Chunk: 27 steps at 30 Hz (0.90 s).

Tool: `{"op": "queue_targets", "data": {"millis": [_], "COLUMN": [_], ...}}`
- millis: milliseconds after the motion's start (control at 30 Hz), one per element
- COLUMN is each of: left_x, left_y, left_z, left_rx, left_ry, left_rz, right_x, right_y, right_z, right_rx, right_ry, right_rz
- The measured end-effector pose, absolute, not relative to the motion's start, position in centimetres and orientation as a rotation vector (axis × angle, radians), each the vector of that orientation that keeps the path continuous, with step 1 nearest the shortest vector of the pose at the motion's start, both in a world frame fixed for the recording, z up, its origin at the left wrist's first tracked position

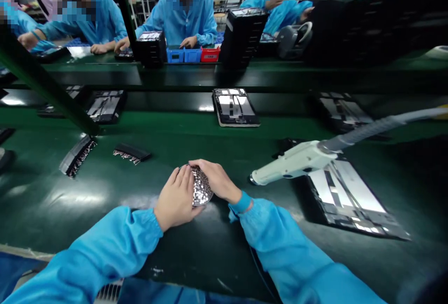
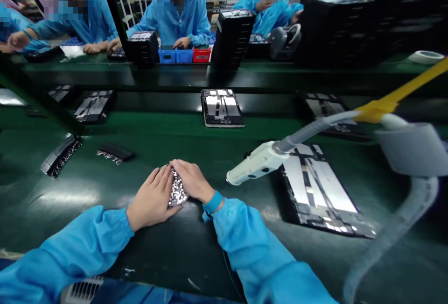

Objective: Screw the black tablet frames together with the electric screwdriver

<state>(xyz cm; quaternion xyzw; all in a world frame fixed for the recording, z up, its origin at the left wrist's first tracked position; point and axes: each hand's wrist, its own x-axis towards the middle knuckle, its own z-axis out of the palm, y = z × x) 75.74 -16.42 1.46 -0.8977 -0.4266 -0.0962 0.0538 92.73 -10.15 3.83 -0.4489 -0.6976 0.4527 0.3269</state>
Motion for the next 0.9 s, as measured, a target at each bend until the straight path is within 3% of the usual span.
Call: {"op": "queue_targets", "data": {"millis": [400,667,767,900], "left_x": [75.8,75.7,72.8,64.5], "left_y": [-15.9,-17.5,-15.2,-8.5], "left_z": [1.6,4.1,5.8,8.2], "left_rx": [-2.807,-2.959,-2.943,-2.696], "left_ry": [-1.312,-0.891,-0.840,-1.294], "left_rz": [-0.267,-0.366,-0.338,-0.126], "right_x": [92.4,95.7,96.4,96.4], "right_y": [-9.9,-13.8,-14.5,-16.1], "right_z": [2.8,1.5,0.6,-0.9], "right_rx": [-1.245,-1.321,-1.335,-1.356], "right_ry": [-1.716,-1.652,-1.890,-2.198], "right_rz": [1.169,1.103,0.956,0.547]}}
